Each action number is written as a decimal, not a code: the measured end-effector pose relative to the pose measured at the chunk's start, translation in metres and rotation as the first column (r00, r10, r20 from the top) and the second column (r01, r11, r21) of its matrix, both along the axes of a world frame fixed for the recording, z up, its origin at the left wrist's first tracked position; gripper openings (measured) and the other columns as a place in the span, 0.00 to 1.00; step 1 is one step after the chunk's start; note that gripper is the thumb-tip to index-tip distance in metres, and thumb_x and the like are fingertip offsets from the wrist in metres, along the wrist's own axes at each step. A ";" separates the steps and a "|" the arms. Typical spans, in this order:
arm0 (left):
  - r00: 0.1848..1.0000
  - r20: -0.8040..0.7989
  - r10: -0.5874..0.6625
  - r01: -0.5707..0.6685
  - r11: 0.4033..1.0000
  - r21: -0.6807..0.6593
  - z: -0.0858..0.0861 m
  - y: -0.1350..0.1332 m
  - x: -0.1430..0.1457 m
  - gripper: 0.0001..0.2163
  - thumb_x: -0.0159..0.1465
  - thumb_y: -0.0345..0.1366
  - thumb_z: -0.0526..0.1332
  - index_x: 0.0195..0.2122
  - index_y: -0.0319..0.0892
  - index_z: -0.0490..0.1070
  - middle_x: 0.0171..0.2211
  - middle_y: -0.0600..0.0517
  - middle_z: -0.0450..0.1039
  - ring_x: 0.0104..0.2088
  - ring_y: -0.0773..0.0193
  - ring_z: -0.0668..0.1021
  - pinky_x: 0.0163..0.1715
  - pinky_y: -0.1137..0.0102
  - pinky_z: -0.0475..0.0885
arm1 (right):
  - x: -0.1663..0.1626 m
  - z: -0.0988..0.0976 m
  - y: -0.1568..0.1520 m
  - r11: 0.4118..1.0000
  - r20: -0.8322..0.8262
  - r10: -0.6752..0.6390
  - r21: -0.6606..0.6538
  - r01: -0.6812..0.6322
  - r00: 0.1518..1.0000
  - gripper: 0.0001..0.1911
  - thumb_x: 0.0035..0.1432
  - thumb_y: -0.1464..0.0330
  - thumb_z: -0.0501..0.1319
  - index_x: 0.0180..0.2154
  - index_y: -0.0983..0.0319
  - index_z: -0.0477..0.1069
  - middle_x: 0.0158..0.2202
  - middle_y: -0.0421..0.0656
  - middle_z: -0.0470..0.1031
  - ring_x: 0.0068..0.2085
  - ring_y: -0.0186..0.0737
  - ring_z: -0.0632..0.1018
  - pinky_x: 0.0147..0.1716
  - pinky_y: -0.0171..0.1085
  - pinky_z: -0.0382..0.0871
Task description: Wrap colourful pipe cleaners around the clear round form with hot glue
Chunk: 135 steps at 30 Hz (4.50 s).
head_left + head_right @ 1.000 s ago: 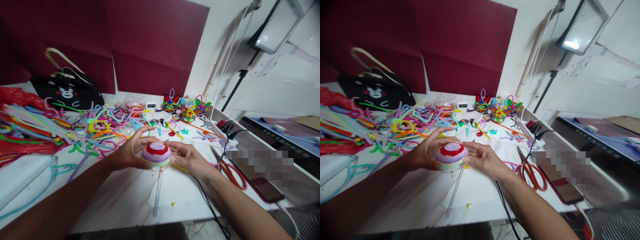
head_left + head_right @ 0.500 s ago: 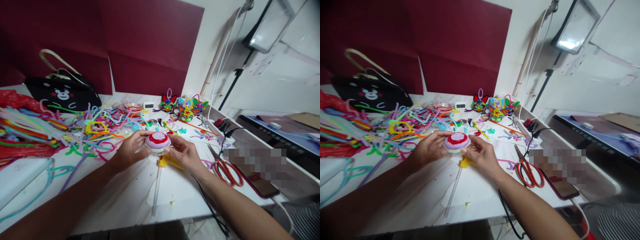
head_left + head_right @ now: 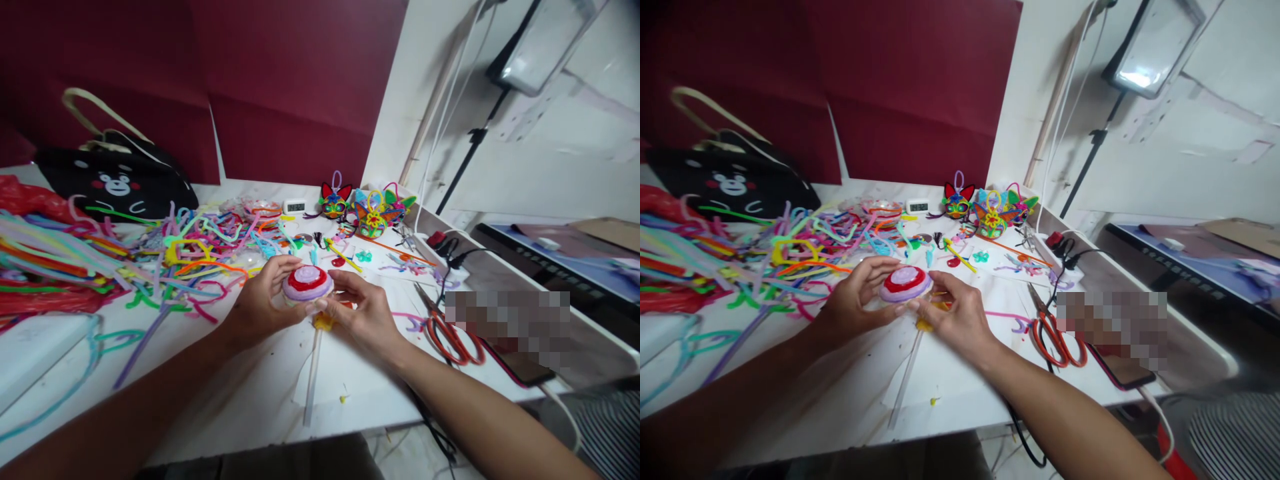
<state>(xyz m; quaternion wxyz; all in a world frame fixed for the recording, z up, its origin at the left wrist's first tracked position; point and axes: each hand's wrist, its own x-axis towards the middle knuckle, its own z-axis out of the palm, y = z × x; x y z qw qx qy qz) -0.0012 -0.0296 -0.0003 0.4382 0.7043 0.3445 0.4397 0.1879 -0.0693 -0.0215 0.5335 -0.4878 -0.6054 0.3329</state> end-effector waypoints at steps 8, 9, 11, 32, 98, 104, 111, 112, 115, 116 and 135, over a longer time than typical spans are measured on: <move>1.000 0.007 0.012 -0.013 0.999 0.051 -0.015 0.010 -0.005 0.36 0.47 0.41 0.74 0.54 0.42 0.60 0.54 0.37 0.74 0.55 0.47 0.78 0.55 0.56 0.73 | -0.001 -0.001 -0.002 0.999 0.022 0.040 0.025 -0.041 0.999 0.27 0.54 0.58 0.69 0.53 0.64 0.74 0.48 0.51 0.80 0.42 0.45 0.82 0.44 0.44 0.77; 1.000 0.009 0.019 -0.020 0.998 0.061 -0.017 0.011 -0.005 0.36 0.47 0.41 0.74 0.55 0.42 0.60 0.54 0.38 0.74 0.54 0.48 0.78 0.55 0.56 0.73 | -0.001 -0.001 -0.002 0.999 0.027 0.036 0.027 -0.037 0.999 0.26 0.54 0.59 0.69 0.52 0.63 0.74 0.48 0.51 0.80 0.41 0.45 0.82 0.44 0.44 0.77; 0.999 0.008 0.033 -0.033 0.997 0.073 -0.019 0.011 -0.005 0.36 0.47 0.40 0.74 0.56 0.43 0.60 0.53 0.39 0.75 0.52 0.48 0.79 0.54 0.57 0.74 | -0.001 -0.001 -0.003 0.999 0.040 0.030 0.034 -0.032 0.999 0.24 0.54 0.61 0.68 0.51 0.62 0.74 0.46 0.50 0.81 0.41 0.44 0.82 0.44 0.44 0.77; 0.997 -0.044 0.056 -0.054 0.997 0.051 -0.018 0.009 -0.002 0.40 0.46 0.37 0.72 0.59 0.44 0.56 0.51 0.41 0.76 0.48 0.51 0.81 0.48 0.60 0.77 | -0.002 -0.003 0.000 1.000 0.056 0.006 0.013 -0.006 0.998 0.20 0.51 0.65 0.68 0.47 0.62 0.75 0.39 0.46 0.81 0.36 0.40 0.80 0.41 0.41 0.77; 0.962 0.273 0.001 0.095 0.935 -0.341 0.001 0.012 -0.009 0.38 0.48 0.42 0.76 0.58 0.48 0.59 0.49 0.45 0.75 0.52 0.49 0.77 0.44 0.65 0.73 | 0.031 0.035 -0.011 0.975 0.742 0.223 -0.183 -0.129 0.633 0.21 0.54 0.65 0.66 0.50 0.64 0.74 0.48 0.52 0.77 0.48 0.52 0.78 0.48 0.46 0.70; 0.951 0.307 0.026 0.100 0.916 -0.387 0.002 0.011 -0.010 0.40 0.49 0.44 0.76 0.60 0.48 0.58 0.48 0.45 0.76 0.47 0.52 0.80 0.46 0.65 0.73 | 0.033 0.028 -0.009 0.977 0.824 0.214 -0.178 -0.120 0.524 0.23 0.56 0.60 0.65 0.52 0.62 0.74 0.48 0.54 0.76 0.50 0.55 0.77 0.48 0.46 0.70; 0.933 0.358 0.044 0.131 0.884 -0.449 0.004 0.010 -0.009 0.40 0.47 0.46 0.76 0.59 0.49 0.60 0.48 0.47 0.77 0.48 0.50 0.80 0.48 0.62 0.74 | 0.030 0.031 -0.007 0.966 0.846 0.255 -0.242 -0.088 0.469 0.26 0.55 0.63 0.66 0.55 0.64 0.72 0.53 0.56 0.75 0.54 0.59 0.75 0.51 0.50 0.68; 0.930 0.364 0.042 0.136 0.883 -0.448 0.004 0.010 -0.009 0.40 0.47 0.45 0.76 0.59 0.49 0.60 0.46 0.48 0.77 0.48 0.50 0.80 0.48 0.62 0.74 | 0.029 0.031 -0.007 0.965 0.851 0.260 -0.251 -0.082 0.457 0.26 0.55 0.64 0.66 0.56 0.64 0.72 0.53 0.57 0.74 0.55 0.59 0.74 0.52 0.50 0.68; 0.930 0.366 0.032 0.143 0.886 -0.441 0.003 0.011 -0.009 0.39 0.48 0.44 0.76 0.59 0.48 0.61 0.42 0.50 0.78 0.46 0.51 0.80 0.47 0.63 0.73 | 0.028 0.031 -0.007 0.963 0.855 0.266 -0.258 -0.079 0.445 0.27 0.55 0.64 0.66 0.56 0.66 0.72 0.53 0.59 0.74 0.55 0.61 0.74 0.52 0.52 0.68; 0.932 0.360 0.029 0.142 0.887 -0.439 0.002 0.011 -0.009 0.39 0.48 0.43 0.76 0.59 0.48 0.60 0.41 0.50 0.78 0.45 0.52 0.80 0.46 0.63 0.73 | 0.028 0.031 -0.007 0.964 0.852 0.263 -0.253 -0.082 0.452 0.28 0.55 0.63 0.67 0.56 0.67 0.72 0.53 0.59 0.74 0.55 0.61 0.74 0.52 0.52 0.68; 0.942 0.309 0.129 -0.006 0.930 -0.368 0.003 0.012 -0.013 0.36 0.45 0.34 0.70 0.56 0.47 0.61 0.40 0.50 0.72 0.43 0.55 0.77 0.39 0.66 0.69 | 0.038 0.010 -0.001 0.988 0.766 0.154 -0.105 -0.116 0.624 0.27 0.53 0.55 0.68 0.51 0.61 0.75 0.51 0.54 0.77 0.50 0.57 0.78 0.50 0.52 0.71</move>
